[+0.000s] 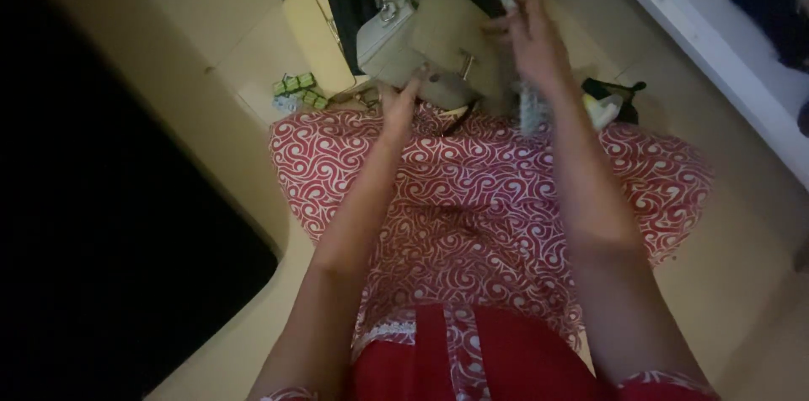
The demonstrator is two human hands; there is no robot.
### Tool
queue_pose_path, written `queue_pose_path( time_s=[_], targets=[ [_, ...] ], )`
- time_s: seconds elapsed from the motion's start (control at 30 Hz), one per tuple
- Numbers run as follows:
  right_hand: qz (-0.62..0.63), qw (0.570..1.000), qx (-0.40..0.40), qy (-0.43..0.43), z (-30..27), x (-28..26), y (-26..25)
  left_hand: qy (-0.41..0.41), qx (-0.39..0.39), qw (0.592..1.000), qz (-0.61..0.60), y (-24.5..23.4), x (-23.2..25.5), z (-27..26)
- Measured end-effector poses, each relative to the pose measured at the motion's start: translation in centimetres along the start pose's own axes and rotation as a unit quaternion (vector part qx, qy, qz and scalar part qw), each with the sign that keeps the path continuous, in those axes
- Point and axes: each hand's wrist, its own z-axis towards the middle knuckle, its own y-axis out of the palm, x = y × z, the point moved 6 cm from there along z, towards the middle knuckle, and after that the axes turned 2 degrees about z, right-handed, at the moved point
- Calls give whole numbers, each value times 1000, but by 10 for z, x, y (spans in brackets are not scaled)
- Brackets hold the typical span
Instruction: Organizing several handbags on a low storage shelf while sitting on the floor.
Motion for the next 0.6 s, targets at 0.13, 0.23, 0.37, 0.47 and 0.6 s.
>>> queue_pose_path(
  time_s=[0.13, 0.23, 0.37, 0.47, 0.6],
  targets=[
    [-84, 964, 89, -236, 21, 12, -19, 67, -31, 988, 137, -10, -9, 22],
    [-258, 914, 108, -295, -12, -32, -8, 41, -37, 985, 164, -6, 0, 18],
    [-200, 941, -26, -272, -35, -45, 40, -12, -14, 983, 183, 1, 9, 7],
    [-229, 931, 41, -280, -22, -27, 44, 24, -4, 983, 185, 4, 0, 22],
    [-51, 970, -35, -236, -5, -8, 12, 34, 6, 980, 194, 14, 38, 1]
  ],
)
